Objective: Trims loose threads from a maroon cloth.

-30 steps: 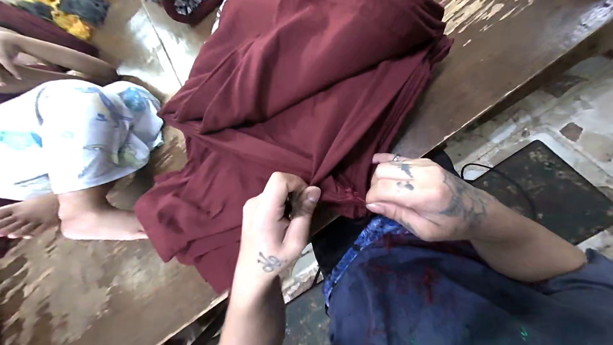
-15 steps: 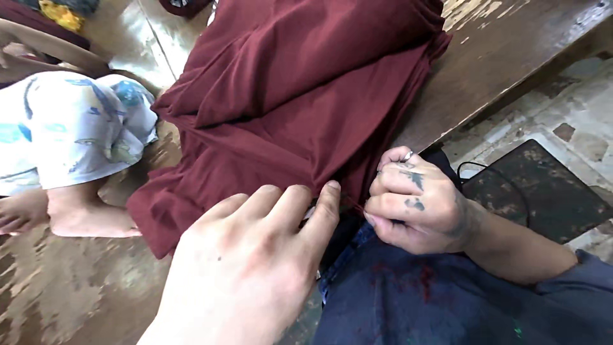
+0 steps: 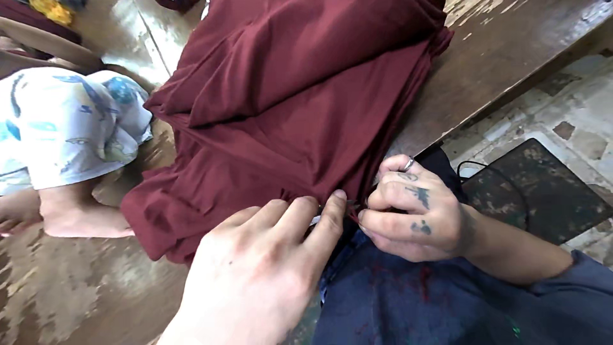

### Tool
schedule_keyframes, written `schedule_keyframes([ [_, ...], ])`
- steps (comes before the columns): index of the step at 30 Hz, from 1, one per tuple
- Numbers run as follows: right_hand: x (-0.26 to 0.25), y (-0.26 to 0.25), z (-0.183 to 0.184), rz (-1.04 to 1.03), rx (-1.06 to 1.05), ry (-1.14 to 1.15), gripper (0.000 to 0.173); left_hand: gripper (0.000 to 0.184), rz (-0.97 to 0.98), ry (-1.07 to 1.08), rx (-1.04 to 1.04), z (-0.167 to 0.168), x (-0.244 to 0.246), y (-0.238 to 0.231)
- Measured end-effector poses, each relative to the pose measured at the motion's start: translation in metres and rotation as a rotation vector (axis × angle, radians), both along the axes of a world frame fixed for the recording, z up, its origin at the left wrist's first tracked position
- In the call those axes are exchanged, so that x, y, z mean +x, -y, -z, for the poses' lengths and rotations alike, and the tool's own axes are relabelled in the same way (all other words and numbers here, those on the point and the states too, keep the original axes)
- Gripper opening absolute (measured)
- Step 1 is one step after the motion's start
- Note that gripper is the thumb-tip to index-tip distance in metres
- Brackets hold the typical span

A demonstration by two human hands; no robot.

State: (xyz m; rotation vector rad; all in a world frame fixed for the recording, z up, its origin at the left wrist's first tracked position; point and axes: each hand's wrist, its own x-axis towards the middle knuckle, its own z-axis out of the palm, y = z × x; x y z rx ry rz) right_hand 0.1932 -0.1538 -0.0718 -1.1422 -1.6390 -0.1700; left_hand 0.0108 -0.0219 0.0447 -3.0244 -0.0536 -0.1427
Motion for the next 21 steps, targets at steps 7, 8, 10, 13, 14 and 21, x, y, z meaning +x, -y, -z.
schedule_keyframes([
  [7, 0.008, 0.012, -0.012, -0.177, -0.021, -0.045, 0.045, 0.034, -0.131, 0.36, -0.485, 0.028, -0.019, -0.011],
  [8, 0.011, 0.01, -0.015, -0.12, -0.004, -0.039, 0.031, 0.035, -0.183, 0.484, -0.597, 0.04, -0.019, -0.009],
  [10, 0.015, -0.003, -0.018, 0.033, -0.036, 0.063, 0.013, 0.038, -0.279, 0.599, -0.686, 0.067, -0.011, -0.001],
  [13, 0.017, -0.04, -0.002, 0.071, -0.098, 0.115, 0.025, 0.027, -0.27, 0.591, -0.745, 0.099, 0.007, 0.013],
  [14, 0.017, -0.048, 0.005, 0.034, -0.053, 0.049, 0.021, 0.024, -0.211, 0.655, -0.842, 0.103, 0.01, 0.017],
  [21, 0.023, -0.043, 0.004, -0.177, -0.038, -0.137, 0.012, 0.035, -0.278, 0.813, -1.079, 0.109, 0.016, 0.024],
])
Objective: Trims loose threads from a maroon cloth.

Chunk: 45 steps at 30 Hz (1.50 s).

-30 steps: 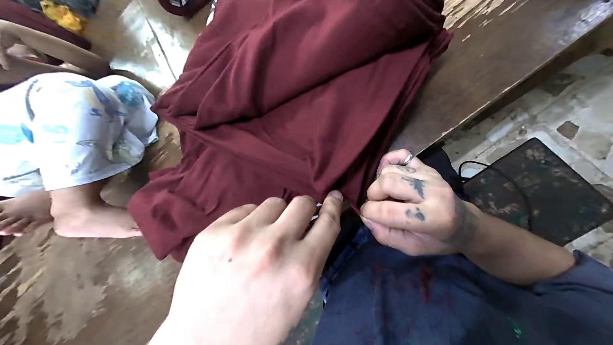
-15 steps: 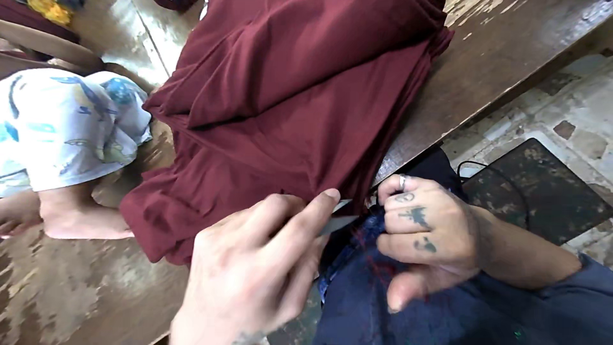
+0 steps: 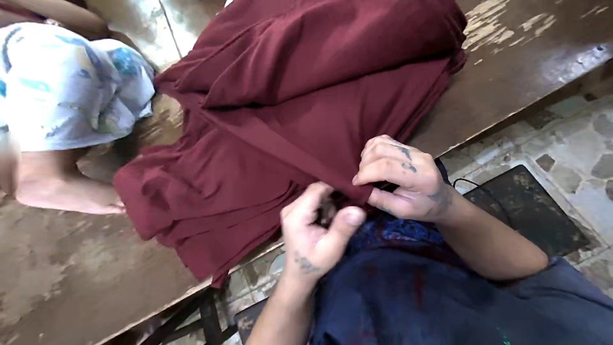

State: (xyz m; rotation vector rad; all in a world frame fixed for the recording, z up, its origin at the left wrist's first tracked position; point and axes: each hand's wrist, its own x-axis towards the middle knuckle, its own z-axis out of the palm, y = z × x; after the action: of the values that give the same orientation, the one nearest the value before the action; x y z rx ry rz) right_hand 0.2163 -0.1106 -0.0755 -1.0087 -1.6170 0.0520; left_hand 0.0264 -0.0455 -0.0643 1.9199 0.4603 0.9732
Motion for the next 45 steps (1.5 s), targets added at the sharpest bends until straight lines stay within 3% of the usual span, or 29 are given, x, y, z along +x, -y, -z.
schedule_keyframes([
  [4, 0.004, 0.004, -0.002, -0.033, -0.051, 0.018, 0.01, 0.021, 0.037, -0.021, -0.002, 0.005, 0.001, 0.004],
  [9, 0.007, 0.003, -0.008, -0.069, -0.13, 0.178, 0.031, 0.019, 0.137, -0.047, 0.046, -0.001, -0.013, -0.003],
  [13, 0.005, 0.01, -0.019, -0.112, -0.225, 0.259, 0.023, 0.018, 0.058, -0.024, 0.161, -0.006, -0.017, 0.001],
  [18, -0.011, 0.016, -0.004, -0.002, -0.048, 0.084, 0.009, 0.018, 0.225, -0.094, 0.241, -0.013, -0.017, -0.003],
  [22, -0.013, 0.025, 0.009, 0.08, -0.026, 0.0, 0.014, 0.039, 0.079, -0.339, 0.387, -0.027, -0.027, -0.018],
  [30, -0.017, 0.026, 0.014, 0.113, 0.034, -0.085, 0.014, 0.029, 0.071, -0.442, 0.681, -0.04, -0.023, -0.02],
  [40, -0.022, 0.032, 0.012, 0.107, 0.053, -0.032, 0.01, 0.027, 0.03, -0.372, 0.672, -0.028, -0.02, -0.015],
  [43, -0.033, 0.044, 0.01, 0.005, -0.002, -0.024, 0.011, 0.028, 0.034, -0.302, 0.576, -0.027, -0.017, -0.025],
  [45, -0.047, 0.058, 0.005, -0.146, -0.179, 0.073, 0.016, 0.039, 0.033, -0.295, 0.501, -0.022, -0.012, -0.034],
])
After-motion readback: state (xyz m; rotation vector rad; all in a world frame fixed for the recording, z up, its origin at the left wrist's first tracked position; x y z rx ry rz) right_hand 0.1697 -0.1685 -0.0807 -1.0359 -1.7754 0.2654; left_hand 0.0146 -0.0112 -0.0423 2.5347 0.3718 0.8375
